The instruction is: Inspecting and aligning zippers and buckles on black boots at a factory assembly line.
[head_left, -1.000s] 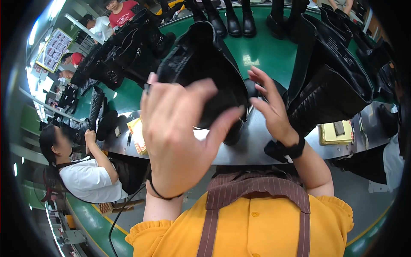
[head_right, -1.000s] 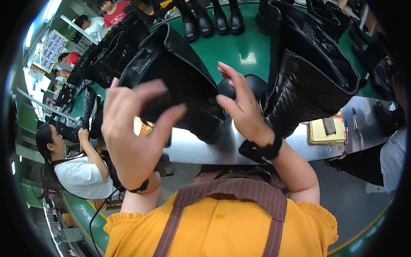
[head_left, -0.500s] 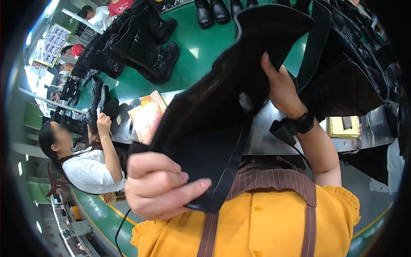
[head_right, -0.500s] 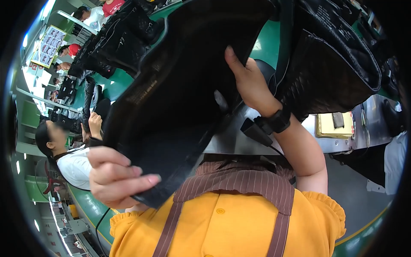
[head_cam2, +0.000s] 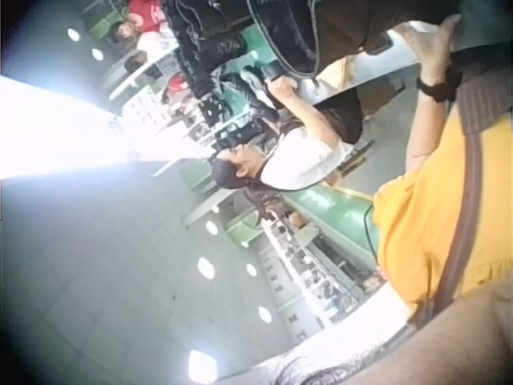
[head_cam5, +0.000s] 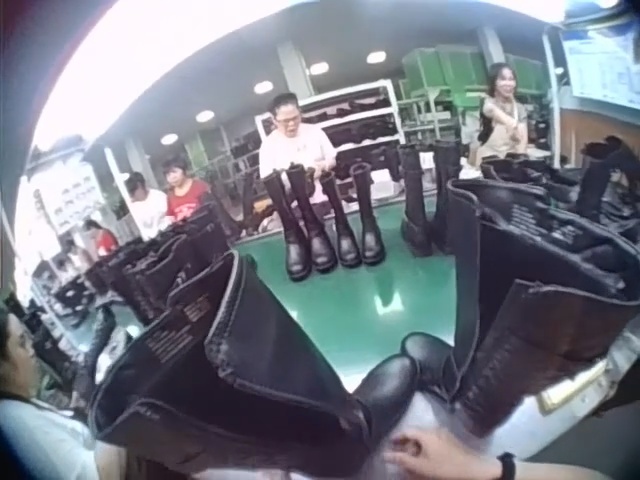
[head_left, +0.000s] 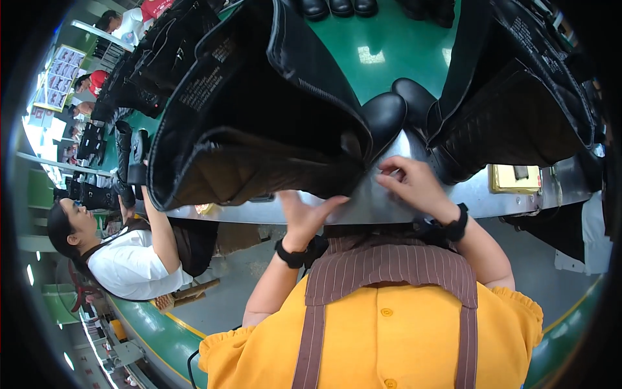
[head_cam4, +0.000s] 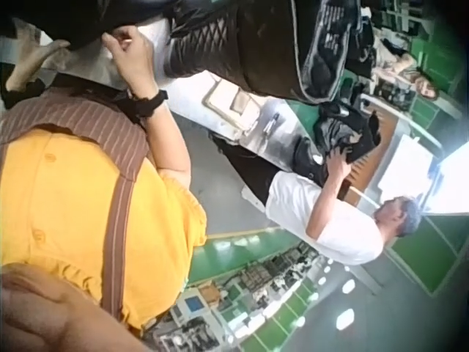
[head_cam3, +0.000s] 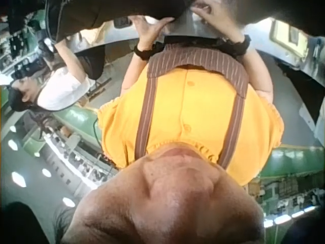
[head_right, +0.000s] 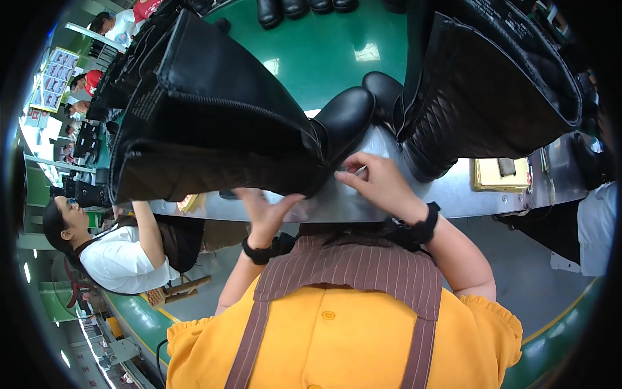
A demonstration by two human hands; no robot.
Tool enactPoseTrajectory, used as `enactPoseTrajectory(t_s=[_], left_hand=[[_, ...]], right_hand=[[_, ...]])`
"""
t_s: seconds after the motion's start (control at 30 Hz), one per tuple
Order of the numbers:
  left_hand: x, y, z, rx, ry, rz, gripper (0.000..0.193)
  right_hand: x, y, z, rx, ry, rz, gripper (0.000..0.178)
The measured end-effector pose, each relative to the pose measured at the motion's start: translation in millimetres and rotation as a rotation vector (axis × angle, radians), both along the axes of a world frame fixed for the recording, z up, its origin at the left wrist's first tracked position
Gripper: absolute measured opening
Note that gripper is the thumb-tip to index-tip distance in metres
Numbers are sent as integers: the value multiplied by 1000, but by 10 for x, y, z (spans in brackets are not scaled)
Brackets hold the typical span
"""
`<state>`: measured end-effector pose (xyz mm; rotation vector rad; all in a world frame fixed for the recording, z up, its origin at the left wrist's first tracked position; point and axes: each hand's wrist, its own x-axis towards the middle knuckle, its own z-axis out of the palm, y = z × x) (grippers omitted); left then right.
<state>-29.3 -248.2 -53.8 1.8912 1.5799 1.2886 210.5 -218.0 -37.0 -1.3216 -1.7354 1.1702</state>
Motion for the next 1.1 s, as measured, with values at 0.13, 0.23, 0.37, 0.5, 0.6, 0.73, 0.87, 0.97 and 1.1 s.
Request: enactPoseTrajectory(t_s=[0.13,0.23,0.37,0.5,0.6,0.73,0.87,0.97,1.1], left_hand=[[84,52,-354,-514,-404,-245,63],[150,13,-282,-131,-255,-80,34],[126,-100,-170,-257,-397,-32,30],[31,-69,-286,-132,-253,15,28],[15,-35,-373,-73,-271,86,40],[34,-42,-365,-172,-285,21,55],[39,-36,-409,-55,-302,45,59],[45,-38,-472,-102,-276,59,62],[0,-62,-205,-215,-347,23,71]], right_hand=[[-193,37,-361,-146,104,14,25],[-292,138,-429,-287,95,125,28],[-417,229,-398,-469,202,233,32],[-577,226,-334,-597,306,223,32],[-634,178,-154,-473,272,107,31],[-627,105,304,-256,560,155,34],[-683,39,731,-217,661,162,33],[-748,41,897,-265,529,146,34],[-716,143,942,-146,392,188,34]])
